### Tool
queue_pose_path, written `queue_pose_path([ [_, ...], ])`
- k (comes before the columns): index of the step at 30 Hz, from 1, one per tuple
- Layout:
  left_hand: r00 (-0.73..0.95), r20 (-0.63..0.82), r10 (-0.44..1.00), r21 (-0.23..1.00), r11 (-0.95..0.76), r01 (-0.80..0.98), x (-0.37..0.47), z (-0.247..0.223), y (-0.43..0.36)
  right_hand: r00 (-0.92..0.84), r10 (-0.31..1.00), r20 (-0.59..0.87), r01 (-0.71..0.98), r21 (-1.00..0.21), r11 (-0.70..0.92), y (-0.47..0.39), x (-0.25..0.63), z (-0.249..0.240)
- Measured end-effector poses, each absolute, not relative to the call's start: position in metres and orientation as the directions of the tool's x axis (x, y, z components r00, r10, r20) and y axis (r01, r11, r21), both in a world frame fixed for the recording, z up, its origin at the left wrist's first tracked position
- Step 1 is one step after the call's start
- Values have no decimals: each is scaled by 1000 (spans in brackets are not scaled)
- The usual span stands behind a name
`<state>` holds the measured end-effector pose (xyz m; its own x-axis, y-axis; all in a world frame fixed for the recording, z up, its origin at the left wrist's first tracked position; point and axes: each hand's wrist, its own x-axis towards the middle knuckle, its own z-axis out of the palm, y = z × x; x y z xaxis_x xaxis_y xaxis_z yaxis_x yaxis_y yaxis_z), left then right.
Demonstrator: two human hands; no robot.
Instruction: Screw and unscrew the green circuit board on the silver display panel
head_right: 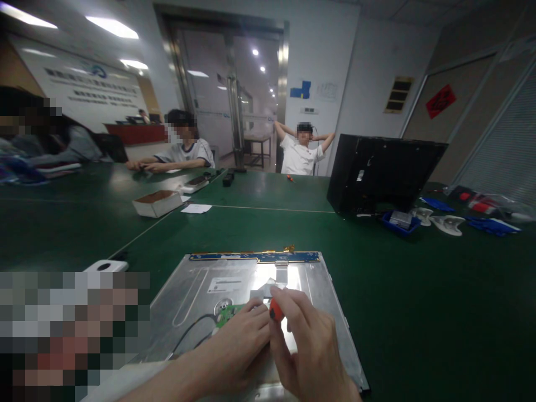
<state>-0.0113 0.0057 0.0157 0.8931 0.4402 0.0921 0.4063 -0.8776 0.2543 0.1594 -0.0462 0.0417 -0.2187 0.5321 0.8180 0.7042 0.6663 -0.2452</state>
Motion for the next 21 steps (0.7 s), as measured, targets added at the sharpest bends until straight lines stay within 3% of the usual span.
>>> queue_pose_path([
  [8,884,132,448,247,-879,409,-11,12,5,-206,493,845,741,-195,643,-42,160,40],
  [16,896,62,440,243,-877,414,-11,16,6,-242,546,802,708,-239,665,-47,161,43],
  [21,890,124,438,258,-881,397,-11,11,6,-246,531,811,711,-221,667,-48,160,45],
])
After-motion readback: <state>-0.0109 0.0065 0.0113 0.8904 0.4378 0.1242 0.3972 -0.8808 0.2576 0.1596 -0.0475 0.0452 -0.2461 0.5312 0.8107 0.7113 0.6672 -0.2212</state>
